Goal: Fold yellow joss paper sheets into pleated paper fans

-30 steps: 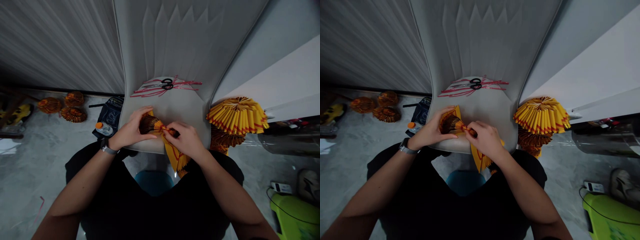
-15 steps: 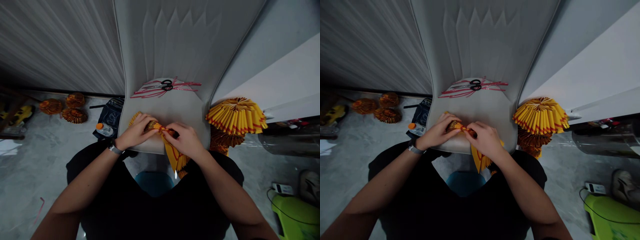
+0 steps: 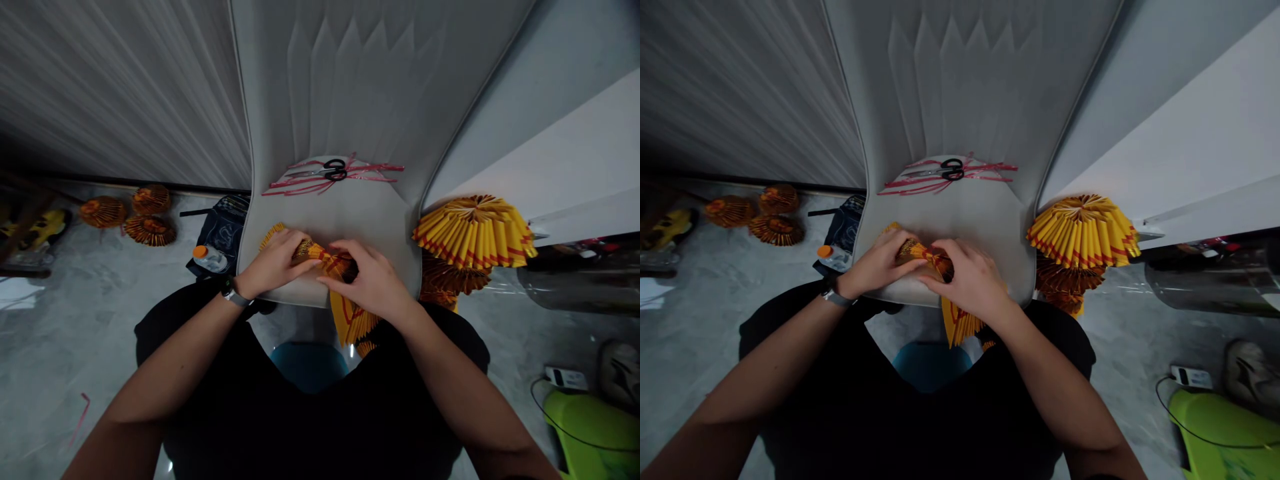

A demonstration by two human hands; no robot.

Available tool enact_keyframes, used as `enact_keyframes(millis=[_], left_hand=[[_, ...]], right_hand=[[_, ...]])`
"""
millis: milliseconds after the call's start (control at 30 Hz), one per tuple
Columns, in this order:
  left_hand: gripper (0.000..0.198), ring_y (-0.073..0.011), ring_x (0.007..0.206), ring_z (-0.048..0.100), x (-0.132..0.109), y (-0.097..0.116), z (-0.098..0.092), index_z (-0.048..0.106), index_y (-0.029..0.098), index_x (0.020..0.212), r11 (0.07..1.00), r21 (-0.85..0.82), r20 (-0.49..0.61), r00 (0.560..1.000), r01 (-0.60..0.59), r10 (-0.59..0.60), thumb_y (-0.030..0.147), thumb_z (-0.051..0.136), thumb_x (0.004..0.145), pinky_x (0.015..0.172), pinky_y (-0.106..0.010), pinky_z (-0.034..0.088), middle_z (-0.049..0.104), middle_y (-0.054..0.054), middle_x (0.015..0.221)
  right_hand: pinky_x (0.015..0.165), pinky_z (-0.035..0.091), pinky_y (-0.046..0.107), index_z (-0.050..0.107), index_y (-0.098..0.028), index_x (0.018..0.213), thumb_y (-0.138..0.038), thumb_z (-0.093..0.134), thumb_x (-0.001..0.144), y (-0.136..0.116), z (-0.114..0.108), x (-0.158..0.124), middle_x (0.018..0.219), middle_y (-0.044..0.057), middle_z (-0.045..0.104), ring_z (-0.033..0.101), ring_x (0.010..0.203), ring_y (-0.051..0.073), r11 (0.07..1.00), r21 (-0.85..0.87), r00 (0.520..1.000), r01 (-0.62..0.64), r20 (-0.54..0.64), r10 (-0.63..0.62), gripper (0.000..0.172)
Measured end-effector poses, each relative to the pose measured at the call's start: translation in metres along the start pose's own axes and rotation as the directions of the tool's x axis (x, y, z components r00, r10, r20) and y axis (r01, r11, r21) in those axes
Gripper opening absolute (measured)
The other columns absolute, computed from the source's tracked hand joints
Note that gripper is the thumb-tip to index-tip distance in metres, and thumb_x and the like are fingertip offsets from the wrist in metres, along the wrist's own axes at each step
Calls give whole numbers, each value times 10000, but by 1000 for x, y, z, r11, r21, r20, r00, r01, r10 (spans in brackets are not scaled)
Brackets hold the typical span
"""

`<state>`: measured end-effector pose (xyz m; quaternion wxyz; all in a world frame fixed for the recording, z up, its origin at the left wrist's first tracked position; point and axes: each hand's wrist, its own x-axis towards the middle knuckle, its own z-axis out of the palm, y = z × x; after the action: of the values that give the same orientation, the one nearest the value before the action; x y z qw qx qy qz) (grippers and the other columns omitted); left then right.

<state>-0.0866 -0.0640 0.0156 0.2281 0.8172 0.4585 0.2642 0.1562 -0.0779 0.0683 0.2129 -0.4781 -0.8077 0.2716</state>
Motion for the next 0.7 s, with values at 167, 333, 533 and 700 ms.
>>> enact_keyframes(millis=[167, 333, 533, 700], left_hand=[[359, -254, 999, 635, 2, 1, -3, 629, 209, 1149, 1000, 1, 5, 1000, 3, -3, 541, 636, 1013, 900, -393, 493, 692, -70, 1044], [318, -218, 875, 636, 4, 0, -2, 636, 216, 1001, 999, -14, -38, 999, 37, -38, 532, 610, 1033, 796, -342, 484, 687, -48, 932], [305, -188, 744, 555, 5, -3, 3, 600, 221, 921, 982, 46, -267, 950, 181, -162, 508, 671, 998, 695, -316, 417, 610, -8, 816], [271, -185, 727, 549, 3, -4, 8, 587, 225, 918, 963, 4, -235, 936, 269, -261, 469, 685, 982, 663, -313, 404, 621, -9, 818]], right_hand=[[969, 557, 513, 583, -251, 1330, -584, 852, 805, -5, -9, -12, 1215, 121, 715, 698, 1122, 339, 995, -20, 987, 99, -127, -101, 677], [838, 573, 432, 665, -239, 1061, -409, 808, 888, -8, -12, -29, 1004, 93, 718, 693, 945, 271, 963, -167, 844, 211, -465, -266, 282], [605, 509, 275, 725, -232, 995, -241, 681, 993, -3, -1, -33, 719, -16, 743, 681, 602, 136, 963, -147, 870, 224, -414, -266, 46], [650, 531, 277, 749, -226, 985, -279, 630, 1013, 9, 14, -20, 865, 16, 817, 739, 679, 150, 988, -93, 930, 123, -337, -147, 133]])
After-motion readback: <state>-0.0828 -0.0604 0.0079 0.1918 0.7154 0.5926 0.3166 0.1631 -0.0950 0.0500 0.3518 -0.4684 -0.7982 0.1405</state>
